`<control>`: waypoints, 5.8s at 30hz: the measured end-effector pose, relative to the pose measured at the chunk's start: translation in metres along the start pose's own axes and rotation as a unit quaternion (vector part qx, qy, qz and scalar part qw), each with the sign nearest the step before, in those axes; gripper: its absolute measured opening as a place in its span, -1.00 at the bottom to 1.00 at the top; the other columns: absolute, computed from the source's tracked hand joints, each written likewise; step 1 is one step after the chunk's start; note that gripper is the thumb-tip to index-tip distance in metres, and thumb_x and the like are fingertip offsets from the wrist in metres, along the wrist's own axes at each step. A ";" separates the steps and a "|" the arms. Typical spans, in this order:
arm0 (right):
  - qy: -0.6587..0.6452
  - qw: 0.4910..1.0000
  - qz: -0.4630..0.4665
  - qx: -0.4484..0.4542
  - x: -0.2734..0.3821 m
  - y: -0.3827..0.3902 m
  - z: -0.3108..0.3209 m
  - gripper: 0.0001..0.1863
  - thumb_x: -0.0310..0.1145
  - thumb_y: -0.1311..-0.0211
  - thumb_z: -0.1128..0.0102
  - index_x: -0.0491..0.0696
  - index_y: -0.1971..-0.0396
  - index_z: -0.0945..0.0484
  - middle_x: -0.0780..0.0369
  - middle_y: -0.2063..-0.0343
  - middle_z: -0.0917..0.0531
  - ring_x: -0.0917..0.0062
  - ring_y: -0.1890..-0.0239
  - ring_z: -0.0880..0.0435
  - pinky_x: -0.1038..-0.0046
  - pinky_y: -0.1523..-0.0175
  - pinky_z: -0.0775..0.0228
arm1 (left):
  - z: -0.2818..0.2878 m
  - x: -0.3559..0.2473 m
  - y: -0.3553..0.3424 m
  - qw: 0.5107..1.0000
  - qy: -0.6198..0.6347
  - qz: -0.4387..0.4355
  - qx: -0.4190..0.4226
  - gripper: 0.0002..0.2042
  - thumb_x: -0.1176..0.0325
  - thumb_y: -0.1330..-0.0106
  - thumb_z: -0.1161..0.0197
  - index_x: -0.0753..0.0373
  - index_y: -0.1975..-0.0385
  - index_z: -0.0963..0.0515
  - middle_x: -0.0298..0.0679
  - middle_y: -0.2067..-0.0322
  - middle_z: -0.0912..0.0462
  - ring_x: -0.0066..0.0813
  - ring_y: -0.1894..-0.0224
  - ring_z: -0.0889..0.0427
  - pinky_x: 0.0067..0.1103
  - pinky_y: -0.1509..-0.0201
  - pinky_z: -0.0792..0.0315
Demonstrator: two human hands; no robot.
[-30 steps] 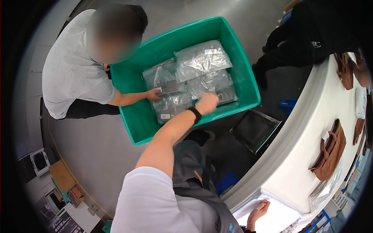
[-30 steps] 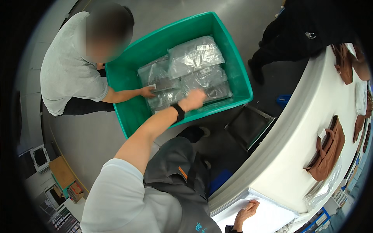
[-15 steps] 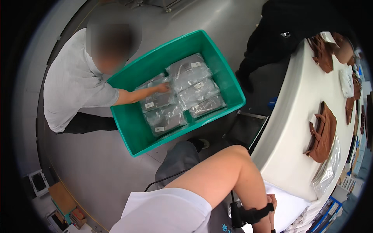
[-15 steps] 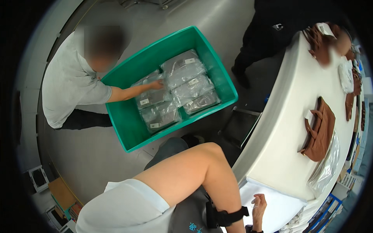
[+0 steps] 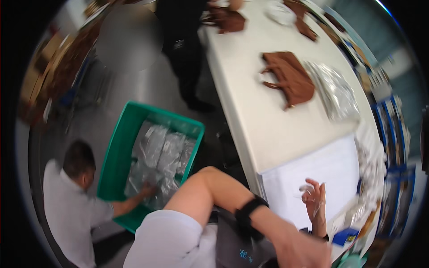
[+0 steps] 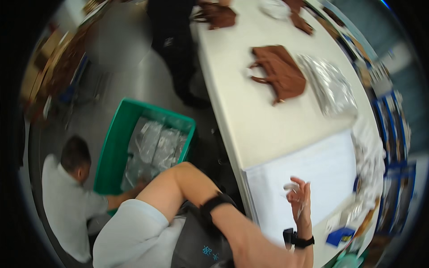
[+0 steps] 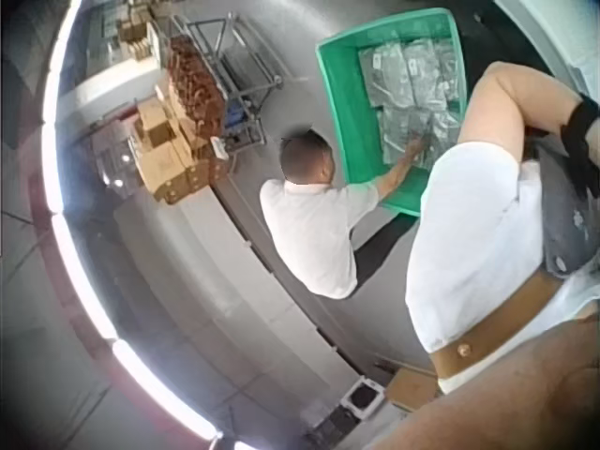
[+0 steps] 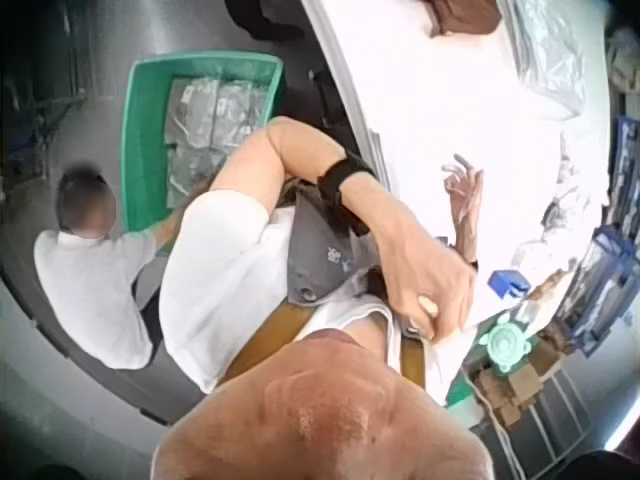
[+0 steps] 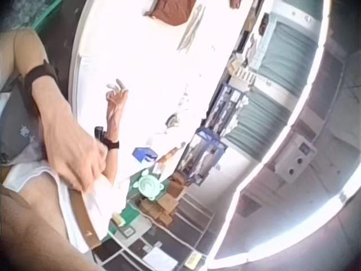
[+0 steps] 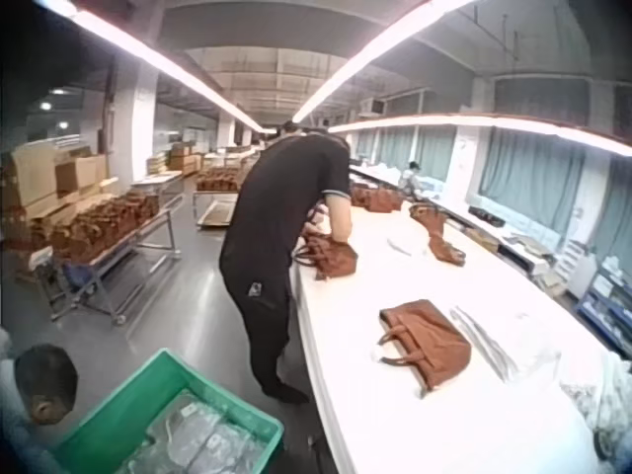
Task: The person wraps a brown handbag in white tissue paper and places it inside a clear plastic bag. They repeat this process for a second handbag, placing the wrapped items into a green bin. The workspace is a white table with stacks of packaging materials.
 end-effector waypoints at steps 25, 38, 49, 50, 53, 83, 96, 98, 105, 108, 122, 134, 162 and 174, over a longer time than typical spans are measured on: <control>-0.048 0.737 0.147 -0.659 -0.031 0.240 0.099 -0.45 0.12 -0.39 0.22 -0.09 0.34 -0.53 0.37 0.55 -0.48 0.77 0.54 -0.30 0.69 0.43 -0.03 | 0.386 0.104 0.182 0.692 -0.620 0.230 -0.290 -0.84 0.51 -0.17 -0.17 0.33 0.26 -0.59 -0.13 0.41 -0.64 -0.24 0.34 -0.58 -0.46 0.20 -0.42; -0.106 0.647 0.459 -0.599 -0.037 0.520 0.076 -0.27 0.19 -0.26 0.05 -0.17 -0.15 -0.32 0.13 -0.01 -0.49 0.39 -0.02 -0.45 0.40 -0.11 -0.30 | 0.580 0.097 0.320 0.473 -0.655 0.575 0.124 -0.59 0.21 -0.23 -0.12 0.48 0.12 -0.46 0.18 0.28 -0.58 0.10 0.17 -0.56 -0.21 0.06 -0.41; -0.057 0.773 -0.077 -0.627 -0.362 0.396 0.078 -0.38 -0.04 -0.22 -0.17 -0.21 -0.12 -0.39 0.15 -0.06 -0.50 0.41 -0.13 -0.42 0.29 -0.17 -0.25 | 0.440 0.111 0.137 0.614 -0.667 0.422 0.014 -0.65 0.23 -0.42 0.09 0.47 0.18 -0.44 0.20 0.38 -0.54 0.18 0.27 -0.51 -0.26 0.17 -0.38; -0.235 0.709 0.027 -0.664 -0.356 0.404 0.073 -0.38 -0.09 -0.19 -0.21 -0.18 -0.14 -0.38 0.14 -0.10 -0.47 0.38 -0.09 -0.46 0.14 -0.14 -0.27 | 0.424 0.107 0.118 0.606 -0.659 0.445 -0.003 -0.67 0.24 -0.41 0.08 0.46 0.21 -0.44 0.20 0.41 -0.53 0.17 0.30 -0.51 -0.27 0.20 -0.37; -0.471 0.611 0.070 -0.632 -0.417 0.422 0.061 -0.36 -0.04 -0.15 -0.21 -0.10 -0.16 -0.39 0.12 -0.17 -0.41 0.29 -0.12 -0.46 0.00 -0.18 -0.18 | 0.339 0.140 0.068 0.650 -0.649 0.392 0.043 -0.70 0.25 -0.40 0.05 0.44 0.22 -0.37 0.20 0.44 -0.52 0.17 0.34 -0.52 -0.21 0.28 -0.35; 0.146 0.781 0.116 -0.596 -0.135 0.154 0.147 -0.54 -0.46 -0.27 -0.04 -0.22 -0.16 -0.32 0.00 -0.08 -0.48 0.32 -0.14 -0.47 0.44 -0.19 -0.28 | 0.326 0.273 0.185 0.781 -0.379 0.490 -0.082 -0.59 0.58 -0.30 0.10 0.41 -0.16 -0.34 -0.04 -0.09 -0.48 -0.29 -0.16 -0.44 -0.50 -0.25 -0.26; 0.135 0.809 0.028 -0.572 -0.157 0.140 0.152 -0.49 -0.32 -0.09 -0.23 -0.25 -0.03 -0.40 0.20 0.49 -0.58 0.57 0.43 -0.55 0.54 0.26 -0.41 | 0.268 0.243 0.215 0.706 -0.328 0.615 -0.124 -0.67 0.43 -0.34 -0.07 0.32 -0.09 -0.46 -0.28 0.41 -0.58 -0.68 0.53 -0.47 -0.69 0.50 -0.44; 0.148 0.809 0.007 -0.568 -0.145 0.138 0.148 -0.46 -0.26 -0.01 -0.31 -0.26 0.06 -0.42 0.22 0.50 -0.58 0.58 0.46 -0.54 0.53 0.30 -0.41 | 0.265 0.242 0.222 0.717 -0.331 0.593 -0.159 -0.67 0.42 -0.36 -0.05 0.31 -0.10 -0.45 -0.28 0.42 -0.57 -0.69 0.54 -0.47 -0.72 0.55 -0.42; 0.215 0.858 -0.140 -0.446 -0.145 0.157 0.144 -0.48 -0.18 0.01 -0.32 -0.21 0.11 -0.46 0.11 0.49 -0.61 0.42 0.42 -0.58 0.45 0.24 -0.44 | 0.254 0.218 0.232 0.707 -0.302 0.625 -0.133 -0.67 0.38 -0.34 -0.09 0.32 -0.07 -0.48 -0.21 0.39 -0.59 -0.58 0.50 -0.54 -0.65 0.42 -0.48; 0.264 0.849 -0.160 -0.430 -0.127 0.180 0.169 -0.45 -0.12 0.00 -0.32 -0.17 0.08 -0.47 0.05 0.38 -0.63 0.32 0.33 -0.61 0.38 0.15 -0.45 | 0.257 0.207 0.211 0.675 -0.449 0.568 0.142 -0.62 0.31 -0.26 -0.19 0.31 -0.06 -0.49 -0.13 0.36 -0.62 -0.42 0.45 -0.59 -0.51 0.27 -0.49; 0.308 0.904 -0.052 -0.292 0.024 0.061 0.298 -0.40 0.04 -0.14 -0.19 -0.14 -0.02 -0.48 0.07 0.09 -0.61 0.36 0.09 -0.60 0.39 -0.03 -0.39 | 0.325 0.345 0.079 0.786 -0.091 0.612 0.014 -0.36 0.20 -0.13 -0.33 0.31 -0.20 -0.31 -0.08 0.00 -0.54 -0.33 -0.07 -0.51 -0.41 -0.15 -0.34; 0.116 0.910 -0.013 -0.398 -0.030 0.062 0.391 -0.65 -0.21 -0.28 -0.09 -0.18 0.11 -0.52 0.27 0.32 -0.61 0.61 0.27 -0.58 0.59 0.13 -0.38 | 0.477 0.578 -0.043 0.694 -0.592 0.410 0.011 -0.38 0.15 -0.11 -0.29 0.32 -0.13 -0.28 0.17 0.04 -0.42 0.08 0.02 -0.50 -0.24 0.01 -0.43; -0.063 0.970 -0.066 -0.225 -0.064 0.052 0.319 -0.49 -0.29 -0.16 -0.22 -0.10 -0.12 -0.42 0.20 0.01 -0.54 0.52 -0.06 -0.46 0.50 -0.20 -0.23 | 0.322 0.405 0.097 0.692 0.107 0.705 0.113 -0.51 0.37 0.07 -0.25 0.26 0.03 -0.50 -0.22 0.10 -0.54 -0.45 0.01 -0.48 -0.54 -0.11 -0.33; 0.003 0.955 -0.073 -0.287 -0.055 0.072 0.305 -0.66 -0.46 -0.18 -0.20 -0.11 0.02 -0.55 0.23 0.14 -0.62 0.60 0.13 -0.53 0.62 0.02 -0.34 | 0.317 0.393 0.108 0.702 0.042 0.685 0.189 -0.68 0.51 -0.13 -0.25 0.28 0.07 -0.52 -0.25 0.14 -0.60 -0.48 0.01 -0.51 -0.53 -0.09 -0.37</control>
Point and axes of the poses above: each hand's wrist, its own y-axis away from the middle knuckle, its own z-axis out of the back of the hand, x = y × z, the point moved 7 cm from there along -y, towards the middle knuckle
